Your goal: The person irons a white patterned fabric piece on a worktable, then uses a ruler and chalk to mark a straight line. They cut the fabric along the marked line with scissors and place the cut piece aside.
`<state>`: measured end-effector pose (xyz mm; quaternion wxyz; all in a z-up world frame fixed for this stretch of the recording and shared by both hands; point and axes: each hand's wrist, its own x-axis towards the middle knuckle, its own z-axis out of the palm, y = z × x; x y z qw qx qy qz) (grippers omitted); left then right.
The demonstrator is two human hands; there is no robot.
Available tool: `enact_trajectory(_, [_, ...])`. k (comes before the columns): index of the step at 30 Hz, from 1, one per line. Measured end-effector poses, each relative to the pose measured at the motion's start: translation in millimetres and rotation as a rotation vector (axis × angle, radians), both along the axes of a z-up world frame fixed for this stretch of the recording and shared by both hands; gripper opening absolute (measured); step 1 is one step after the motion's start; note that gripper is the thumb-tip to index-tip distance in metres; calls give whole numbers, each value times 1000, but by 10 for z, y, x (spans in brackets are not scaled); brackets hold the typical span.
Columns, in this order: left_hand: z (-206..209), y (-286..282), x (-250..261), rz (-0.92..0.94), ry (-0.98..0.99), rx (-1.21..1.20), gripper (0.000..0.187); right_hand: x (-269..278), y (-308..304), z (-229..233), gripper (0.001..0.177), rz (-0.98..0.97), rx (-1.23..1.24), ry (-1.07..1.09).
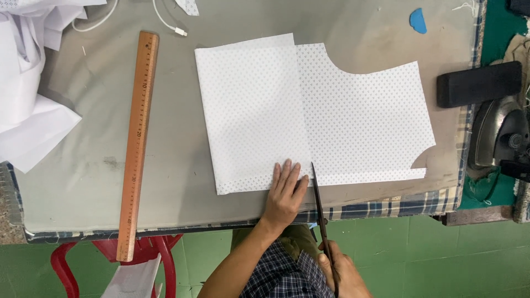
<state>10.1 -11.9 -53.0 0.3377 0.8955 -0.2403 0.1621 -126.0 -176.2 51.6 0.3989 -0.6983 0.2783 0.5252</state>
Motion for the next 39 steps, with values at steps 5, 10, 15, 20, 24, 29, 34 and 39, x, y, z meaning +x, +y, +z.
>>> enact_trajectory(5, [-39,-9,-16,1,24,-13,33,18,16,36,55,-50,32,-53])
enact_trajectory(10, [56,1,7,3,15,-32,32,224,-3,318,72,-229,88,168])
enact_trajectory(15, [135,6,11,19,-2,-4,33,144,-472,86,93,-120,39,-94])
enact_trajectory(20, [306,-27,99,95,-85,69,25,1389,-921,67,90,87,-71,-585])
enact_trajectory(24, [318,-39,116,153,-140,107,23,2792,-943,123,66,185,-273,-766])
enact_trajectory(29, [293,-74,88,173,-67,161,32,4069,-865,115,40,266,-359,-761])
enact_trajectory(34, [397,-109,117,202,-61,213,28,4644,-1077,-556,54,439,-370,-1073])
enact_trajectory(39, [374,-123,109,178,-75,276,28,4435,-1230,-836,53,625,-384,-1465])
